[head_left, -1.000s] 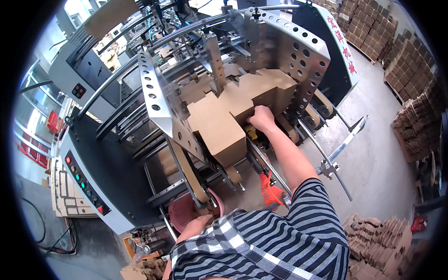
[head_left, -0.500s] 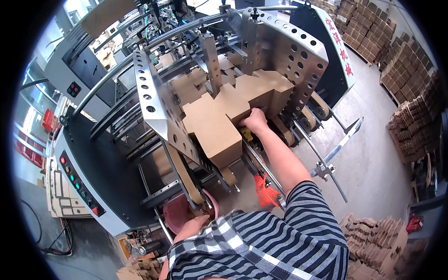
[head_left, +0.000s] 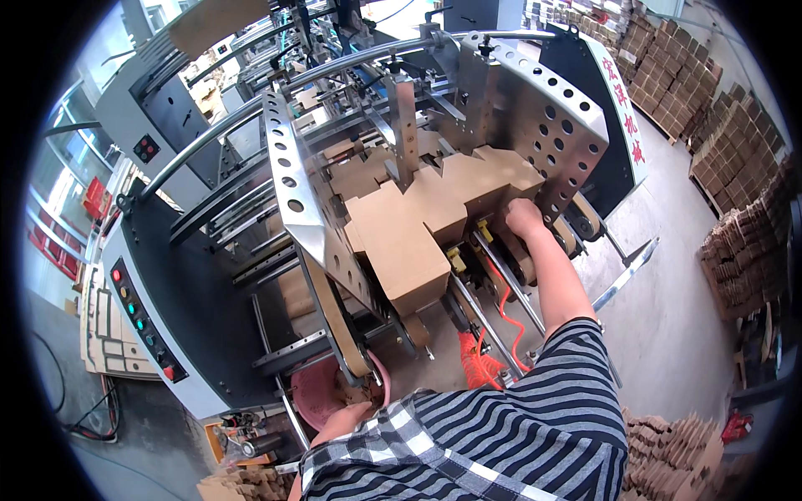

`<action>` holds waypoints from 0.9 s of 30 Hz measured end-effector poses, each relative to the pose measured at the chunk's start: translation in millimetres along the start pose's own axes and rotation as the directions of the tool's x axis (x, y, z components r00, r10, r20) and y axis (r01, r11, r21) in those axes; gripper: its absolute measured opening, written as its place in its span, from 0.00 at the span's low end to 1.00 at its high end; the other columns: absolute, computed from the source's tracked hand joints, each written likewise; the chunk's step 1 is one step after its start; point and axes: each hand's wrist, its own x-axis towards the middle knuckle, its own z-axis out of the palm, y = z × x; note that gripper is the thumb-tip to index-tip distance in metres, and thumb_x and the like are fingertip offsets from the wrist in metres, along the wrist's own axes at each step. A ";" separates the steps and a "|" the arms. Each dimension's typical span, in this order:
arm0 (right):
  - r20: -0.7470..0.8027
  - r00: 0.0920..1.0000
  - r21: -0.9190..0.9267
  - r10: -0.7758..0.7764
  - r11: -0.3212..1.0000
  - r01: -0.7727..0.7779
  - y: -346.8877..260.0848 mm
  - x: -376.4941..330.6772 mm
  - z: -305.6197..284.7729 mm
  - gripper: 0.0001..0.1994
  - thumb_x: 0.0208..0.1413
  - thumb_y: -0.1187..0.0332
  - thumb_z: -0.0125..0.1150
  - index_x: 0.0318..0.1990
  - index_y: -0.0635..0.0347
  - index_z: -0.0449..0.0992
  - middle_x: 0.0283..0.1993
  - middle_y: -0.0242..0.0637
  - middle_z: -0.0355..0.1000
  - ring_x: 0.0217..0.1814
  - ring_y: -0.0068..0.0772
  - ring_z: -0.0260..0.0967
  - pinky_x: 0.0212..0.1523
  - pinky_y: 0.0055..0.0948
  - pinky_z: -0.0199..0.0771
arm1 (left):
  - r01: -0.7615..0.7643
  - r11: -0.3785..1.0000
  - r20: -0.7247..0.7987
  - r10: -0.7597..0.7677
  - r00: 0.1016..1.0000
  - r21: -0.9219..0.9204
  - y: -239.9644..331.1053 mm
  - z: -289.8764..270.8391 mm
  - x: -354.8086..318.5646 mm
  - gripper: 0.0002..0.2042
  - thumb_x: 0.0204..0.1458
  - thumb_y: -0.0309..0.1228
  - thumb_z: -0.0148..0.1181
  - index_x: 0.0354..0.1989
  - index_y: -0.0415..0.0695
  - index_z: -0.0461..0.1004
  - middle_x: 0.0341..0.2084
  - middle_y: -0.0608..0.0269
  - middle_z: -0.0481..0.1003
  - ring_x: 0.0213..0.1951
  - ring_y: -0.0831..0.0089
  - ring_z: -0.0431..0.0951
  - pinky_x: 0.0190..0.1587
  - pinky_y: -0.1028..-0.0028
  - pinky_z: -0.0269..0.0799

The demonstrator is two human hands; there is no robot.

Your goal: The person picks up flat cardboard box blanks from a stack and places them into a machine. The machine folds and glues the blanks into boxes. The person then retrieves the finished boxes from the machine and stacks them on a pallet.

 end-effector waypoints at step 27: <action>0.095 0.977 -0.146 -0.193 0.968 0.205 17.1 3.7 -57.5 0.08 0.43 0.66 0.57 0.30 0.53 0.81 0.35 0.44 0.76 0.41 0.46 0.74 0.45 0.41 0.74 | 0.030 0.999 0.030 -0.031 0.999 0.037 0.7 3.4 10.2 0.17 0.54 0.34 0.48 0.53 0.44 0.68 0.46 0.47 0.73 0.47 0.49 0.74 0.46 0.59 0.70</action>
